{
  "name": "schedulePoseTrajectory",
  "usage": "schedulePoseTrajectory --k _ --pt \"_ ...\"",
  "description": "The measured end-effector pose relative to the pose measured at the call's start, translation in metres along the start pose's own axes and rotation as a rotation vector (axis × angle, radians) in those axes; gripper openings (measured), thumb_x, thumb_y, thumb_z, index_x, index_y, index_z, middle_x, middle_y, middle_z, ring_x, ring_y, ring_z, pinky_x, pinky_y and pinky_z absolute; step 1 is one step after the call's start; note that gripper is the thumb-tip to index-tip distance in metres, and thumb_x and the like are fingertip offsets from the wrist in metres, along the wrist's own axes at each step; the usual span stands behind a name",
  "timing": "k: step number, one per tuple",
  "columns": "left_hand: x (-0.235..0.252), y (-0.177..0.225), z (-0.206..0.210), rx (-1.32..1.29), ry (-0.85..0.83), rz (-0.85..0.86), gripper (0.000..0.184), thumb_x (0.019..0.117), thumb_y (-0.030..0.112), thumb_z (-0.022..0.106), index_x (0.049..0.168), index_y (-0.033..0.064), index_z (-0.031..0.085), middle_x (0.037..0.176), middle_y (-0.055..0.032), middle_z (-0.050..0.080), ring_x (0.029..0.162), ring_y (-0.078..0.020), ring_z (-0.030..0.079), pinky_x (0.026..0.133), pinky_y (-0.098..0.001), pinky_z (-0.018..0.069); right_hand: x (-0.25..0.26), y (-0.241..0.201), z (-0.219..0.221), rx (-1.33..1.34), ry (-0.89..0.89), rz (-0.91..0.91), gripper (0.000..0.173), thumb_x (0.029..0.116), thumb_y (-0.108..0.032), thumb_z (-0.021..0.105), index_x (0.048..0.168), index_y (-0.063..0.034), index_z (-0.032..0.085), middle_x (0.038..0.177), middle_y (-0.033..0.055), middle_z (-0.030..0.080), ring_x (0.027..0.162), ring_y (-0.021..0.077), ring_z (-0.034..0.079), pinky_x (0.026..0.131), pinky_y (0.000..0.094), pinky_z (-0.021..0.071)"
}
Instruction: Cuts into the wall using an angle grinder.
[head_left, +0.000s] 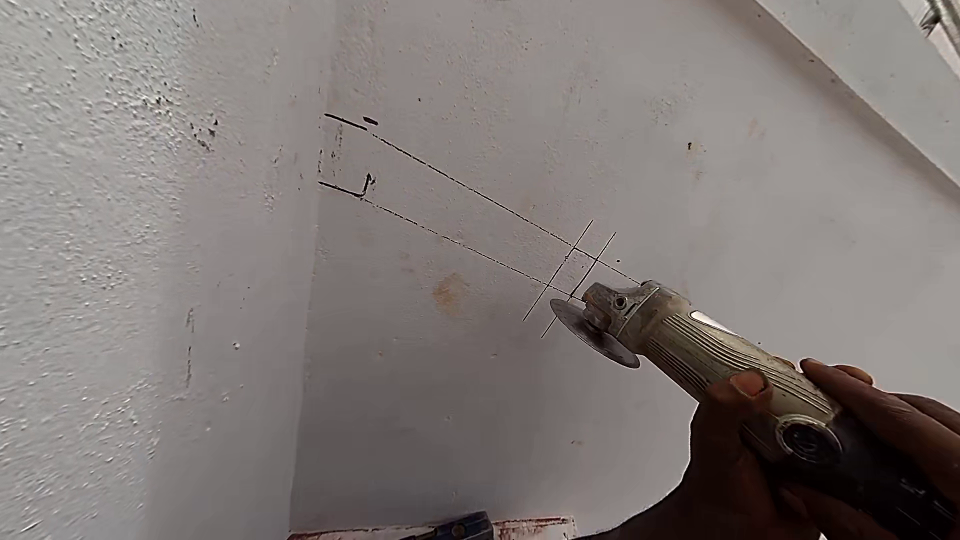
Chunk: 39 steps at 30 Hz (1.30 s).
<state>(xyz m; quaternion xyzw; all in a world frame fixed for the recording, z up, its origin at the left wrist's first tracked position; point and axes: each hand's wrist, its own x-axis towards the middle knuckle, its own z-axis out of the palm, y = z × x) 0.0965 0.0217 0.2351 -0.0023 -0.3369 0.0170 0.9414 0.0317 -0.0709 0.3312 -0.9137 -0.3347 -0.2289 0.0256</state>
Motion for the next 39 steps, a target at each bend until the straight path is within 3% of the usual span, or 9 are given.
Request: schedulePoseTrajectory --k 5,9,14,28,39 --pt "0.012 0.009 0.001 -0.015 0.039 -0.051 0.04 0.0768 0.04 0.076 0.103 0.0138 0.06 0.088 -0.0036 0.07 0.083 -0.0128 0.072 0.076 -0.0294 0.0597 0.012 0.006 0.007 -0.019 0.038 -0.006 0.077 0.0845 -0.03 0.079 0.147 0.0049 0.05 0.127 0.0312 0.062 0.103 0.0466 0.067 0.08 0.0623 0.0532" --pt "0.012 0.013 -0.005 -0.065 0.025 -0.022 0.046 0.0679 0.042 0.087 0.097 0.0133 0.066 0.086 -0.0049 0.073 0.082 -0.0142 0.074 0.075 -0.0303 0.0608 0.015 0.002 0.012 -0.023 0.022 -0.01 0.077 0.0856 -0.03 0.078 0.149 0.0031 0.049 0.129 0.0318 0.061 0.105 0.048 0.066 0.08 0.0635 0.0529" --pt "0.016 0.014 -0.011 -0.084 -0.009 -0.023 0.05 0.0674 0.045 0.087 0.099 0.0135 0.066 0.091 -0.0062 0.074 0.087 -0.0163 0.074 0.076 -0.0308 0.0607 0.019 0.002 0.017 -0.056 0.053 -0.031 0.076 0.084 -0.028 0.078 0.148 0.0021 0.05 0.127 0.0307 0.062 0.102 0.0478 0.067 0.076 0.0633 0.0533" --pt "0.018 0.019 -0.009 -0.047 0.005 -0.036 0.042 0.0736 0.042 0.079 0.1 0.0138 0.062 0.089 -0.0048 0.072 0.084 -0.0143 0.073 0.076 -0.0301 0.06 0.022 0.001 0.017 -0.033 0.051 -0.015 0.074 0.0847 -0.028 0.079 0.147 0.0025 0.051 0.125 0.0298 0.064 0.098 0.0469 0.068 0.076 0.0629 0.0535" --pt "0.019 0.021 -0.012 -0.055 0.005 -0.037 0.041 0.0717 0.041 0.082 0.098 0.0143 0.064 0.088 -0.0047 0.072 0.083 -0.0143 0.073 0.075 -0.0303 0.0601 0.024 0.003 0.022 -0.029 0.063 -0.016 0.075 0.0837 -0.029 0.079 0.147 0.0007 0.052 0.123 0.0289 0.064 0.096 0.0464 0.068 0.073 0.0626 0.0534"
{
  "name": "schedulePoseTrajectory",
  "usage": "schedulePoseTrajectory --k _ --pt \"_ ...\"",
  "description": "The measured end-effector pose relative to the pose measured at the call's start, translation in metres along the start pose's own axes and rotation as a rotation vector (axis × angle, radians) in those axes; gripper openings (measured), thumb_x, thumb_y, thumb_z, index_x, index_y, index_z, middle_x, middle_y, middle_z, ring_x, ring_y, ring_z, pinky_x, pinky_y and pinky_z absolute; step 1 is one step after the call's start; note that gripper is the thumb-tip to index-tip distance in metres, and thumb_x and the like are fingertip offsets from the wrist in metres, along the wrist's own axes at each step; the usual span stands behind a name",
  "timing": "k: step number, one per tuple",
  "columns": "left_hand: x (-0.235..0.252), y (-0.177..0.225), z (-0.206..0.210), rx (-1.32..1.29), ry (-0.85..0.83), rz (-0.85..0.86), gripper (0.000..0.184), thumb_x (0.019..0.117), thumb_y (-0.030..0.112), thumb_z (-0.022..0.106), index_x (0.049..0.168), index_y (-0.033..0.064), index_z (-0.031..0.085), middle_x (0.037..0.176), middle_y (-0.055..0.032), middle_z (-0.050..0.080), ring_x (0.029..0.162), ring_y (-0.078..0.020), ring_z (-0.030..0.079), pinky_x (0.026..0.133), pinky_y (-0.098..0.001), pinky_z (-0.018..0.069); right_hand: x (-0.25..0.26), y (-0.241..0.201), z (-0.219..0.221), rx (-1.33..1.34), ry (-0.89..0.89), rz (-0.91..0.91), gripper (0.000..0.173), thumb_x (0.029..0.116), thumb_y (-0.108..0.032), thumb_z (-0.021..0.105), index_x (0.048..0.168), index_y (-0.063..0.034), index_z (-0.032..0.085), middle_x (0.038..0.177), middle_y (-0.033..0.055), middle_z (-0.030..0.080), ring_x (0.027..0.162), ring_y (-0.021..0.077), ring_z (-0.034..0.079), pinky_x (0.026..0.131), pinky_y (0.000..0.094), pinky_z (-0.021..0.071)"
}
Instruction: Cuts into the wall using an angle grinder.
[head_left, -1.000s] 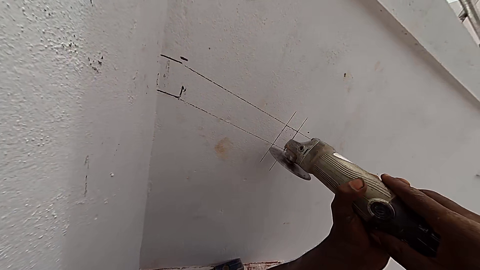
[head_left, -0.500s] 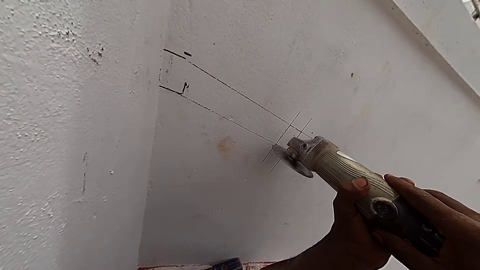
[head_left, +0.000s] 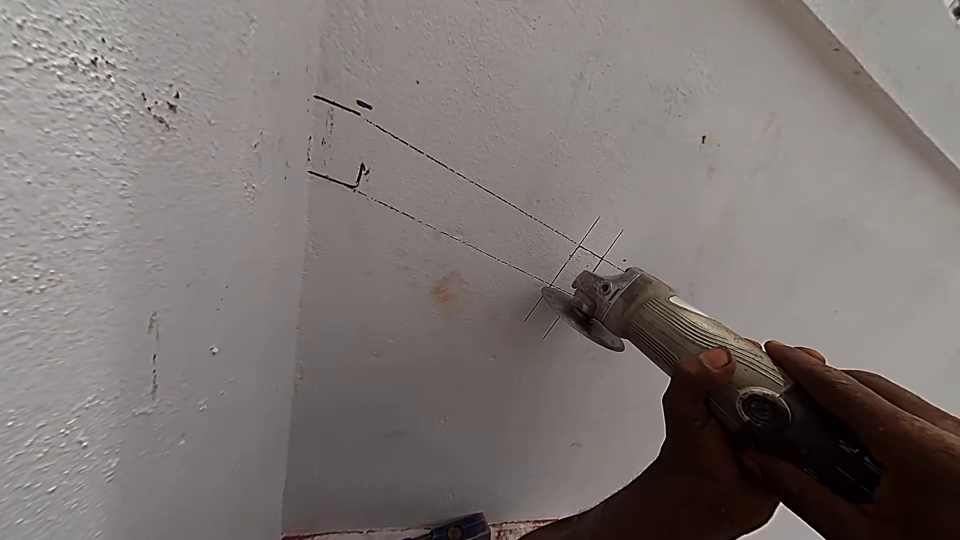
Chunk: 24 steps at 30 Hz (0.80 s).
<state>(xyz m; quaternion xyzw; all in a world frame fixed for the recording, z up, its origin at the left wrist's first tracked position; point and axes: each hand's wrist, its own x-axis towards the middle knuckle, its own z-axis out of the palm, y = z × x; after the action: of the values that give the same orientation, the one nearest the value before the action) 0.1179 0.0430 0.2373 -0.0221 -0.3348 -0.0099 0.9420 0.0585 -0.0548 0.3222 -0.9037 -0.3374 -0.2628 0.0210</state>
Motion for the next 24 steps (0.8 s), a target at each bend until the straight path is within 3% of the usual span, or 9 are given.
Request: schedulePoseTrajectory --k 24 --pt "0.005 0.0019 0.0026 -0.016 0.009 0.007 0.043 0.0702 0.041 0.084 0.098 0.0137 0.065 0.088 -0.0056 0.072 0.084 -0.0152 0.073 0.075 -0.0307 0.0603 0.0063 -0.0022 -0.0025 -0.042 0.006 -0.001 0.075 0.0823 -0.029 0.079 0.147 -0.0021 0.052 0.123 0.0266 0.064 0.096 0.0463 0.068 0.07 0.0635 0.0525"
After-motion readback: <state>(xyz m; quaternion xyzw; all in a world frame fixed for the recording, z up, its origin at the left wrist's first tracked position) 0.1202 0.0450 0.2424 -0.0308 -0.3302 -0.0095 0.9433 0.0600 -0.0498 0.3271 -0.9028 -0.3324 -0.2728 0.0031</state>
